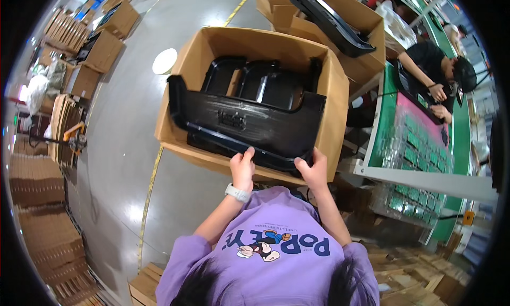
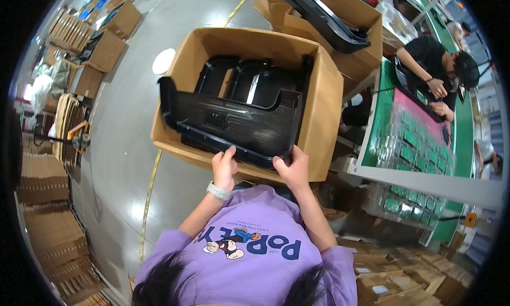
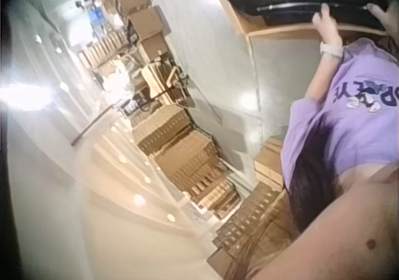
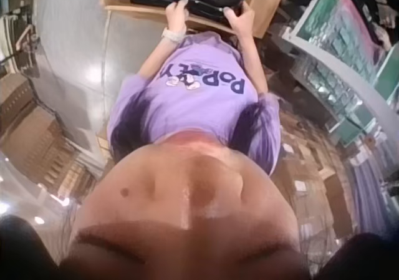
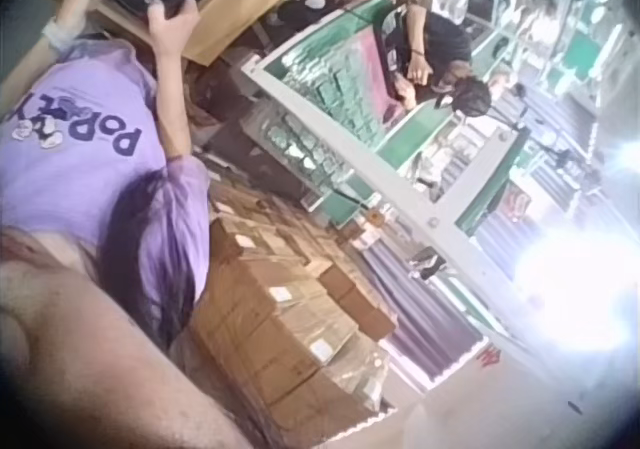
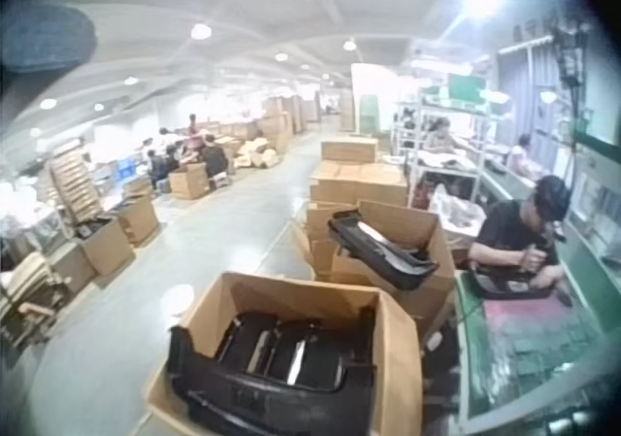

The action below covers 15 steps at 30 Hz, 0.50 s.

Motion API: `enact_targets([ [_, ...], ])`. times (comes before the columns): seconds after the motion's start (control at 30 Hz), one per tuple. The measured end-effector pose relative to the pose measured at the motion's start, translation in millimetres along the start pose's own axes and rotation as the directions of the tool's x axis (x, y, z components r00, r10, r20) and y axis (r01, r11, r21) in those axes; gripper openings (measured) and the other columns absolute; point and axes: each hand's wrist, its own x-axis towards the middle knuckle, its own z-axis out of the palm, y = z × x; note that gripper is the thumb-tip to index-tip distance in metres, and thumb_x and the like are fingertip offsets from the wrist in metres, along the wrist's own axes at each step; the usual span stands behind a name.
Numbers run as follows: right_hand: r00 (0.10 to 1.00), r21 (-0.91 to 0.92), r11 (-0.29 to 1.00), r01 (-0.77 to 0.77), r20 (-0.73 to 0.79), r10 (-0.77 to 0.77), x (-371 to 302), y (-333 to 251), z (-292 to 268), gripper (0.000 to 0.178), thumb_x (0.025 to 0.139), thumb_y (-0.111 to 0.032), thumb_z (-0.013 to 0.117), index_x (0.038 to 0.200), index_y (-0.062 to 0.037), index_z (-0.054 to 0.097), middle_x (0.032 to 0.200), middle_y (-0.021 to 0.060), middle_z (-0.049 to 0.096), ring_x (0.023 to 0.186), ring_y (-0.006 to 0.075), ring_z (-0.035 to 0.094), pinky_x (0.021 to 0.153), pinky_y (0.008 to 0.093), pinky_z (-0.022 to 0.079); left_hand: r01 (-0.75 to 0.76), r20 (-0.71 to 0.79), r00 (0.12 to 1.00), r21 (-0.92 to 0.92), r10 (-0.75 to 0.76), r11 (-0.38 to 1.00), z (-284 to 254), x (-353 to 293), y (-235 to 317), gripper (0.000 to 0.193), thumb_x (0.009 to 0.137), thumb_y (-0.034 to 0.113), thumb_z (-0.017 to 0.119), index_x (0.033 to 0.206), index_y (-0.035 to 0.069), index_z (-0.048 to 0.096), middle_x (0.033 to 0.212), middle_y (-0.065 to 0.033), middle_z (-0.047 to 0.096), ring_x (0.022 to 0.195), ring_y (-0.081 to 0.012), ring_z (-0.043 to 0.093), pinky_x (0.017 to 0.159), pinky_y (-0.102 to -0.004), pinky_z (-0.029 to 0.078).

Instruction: Assembling small buttons into plastic housings and packing them into cardboard boxes on a factory floor.

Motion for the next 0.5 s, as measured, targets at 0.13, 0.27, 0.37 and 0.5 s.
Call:
enact_targets([
  [0.13,0.992,0.199,0.976,-0.085,0.112,0.063,-1.9,7.5,-66.7,0.026,0.067,-0.018,0.066,0.084,-0.0002,0.06,0.067,-0.0038,0.053,0.06,0.0064,0.047,0.055,0.0216,0.038,0.563,0.38,0.781,-0.082,-0.496,0.823,-8.9,-32.1,2.8,0.03,0.088,0.031,0.052,0.075,0.004,0.052,0.044,0.0069,0.025,0.038,-0.0063,0.023,0.039,-0.024,0.019],
  [0.27,0.917,0.19,0.9,-0.391,0.157,0.366,0.7,35.3,-125.2,0.023,0.065,-0.021,0.068,0.08,-0.0053,0.06,0.066,-0.004,0.052,0.053,0.0049,0.043,0.046,0.0191,0.03,0.696,0.585,0.44,0.257,-0.681,0.67,2.8,-41.5,11.2,0.047,0.093,0.036,0.041,0.092,-0.007,0.06,0.044,0.0091,0.023,0.038,-0.0041,0.02,0.04,-0.0207,0.021],
  [0.37,0.821,0.134,0.81,-0.571,0.083,0.565,6.2,66.2,-159.7,0.027,0.066,-0.016,0.066,0.089,-0.0034,0.058,0.068,-0.0026,0.052,0.051,0.0061,0.042,0.045,0.021,0.032,0.687,0.678,0.137,0.46,-0.722,0.563,15.5,-42.5,19.2,0.039,0.092,0.031,0.047,0.091,-0.004,0.063,0.047,0.0073,0.036,0.04,-0.0031,0.026,0.042,-0.0185,0.023],
  [0.5,0.841,0.241,0.807,-0.538,0.096,0.532,9.6,134.4,-211.7,0.035,0.066,-0.01,0.065,0.098,-0.0022,0.055,0.078,0.001,0.059,0.057,0.0081,0.05,0.044,0.0207,0.036,-0.612,0.843,0.503,0.504,-0.192,0.609,42.4,-52.7,13.7,0.028,0.077,0.03,0.067,0.077,0.002,0.065,0.06,-0.0093,0.062,0.054,-0.0172,0.061,0.051,-0.0325,0.047],
])
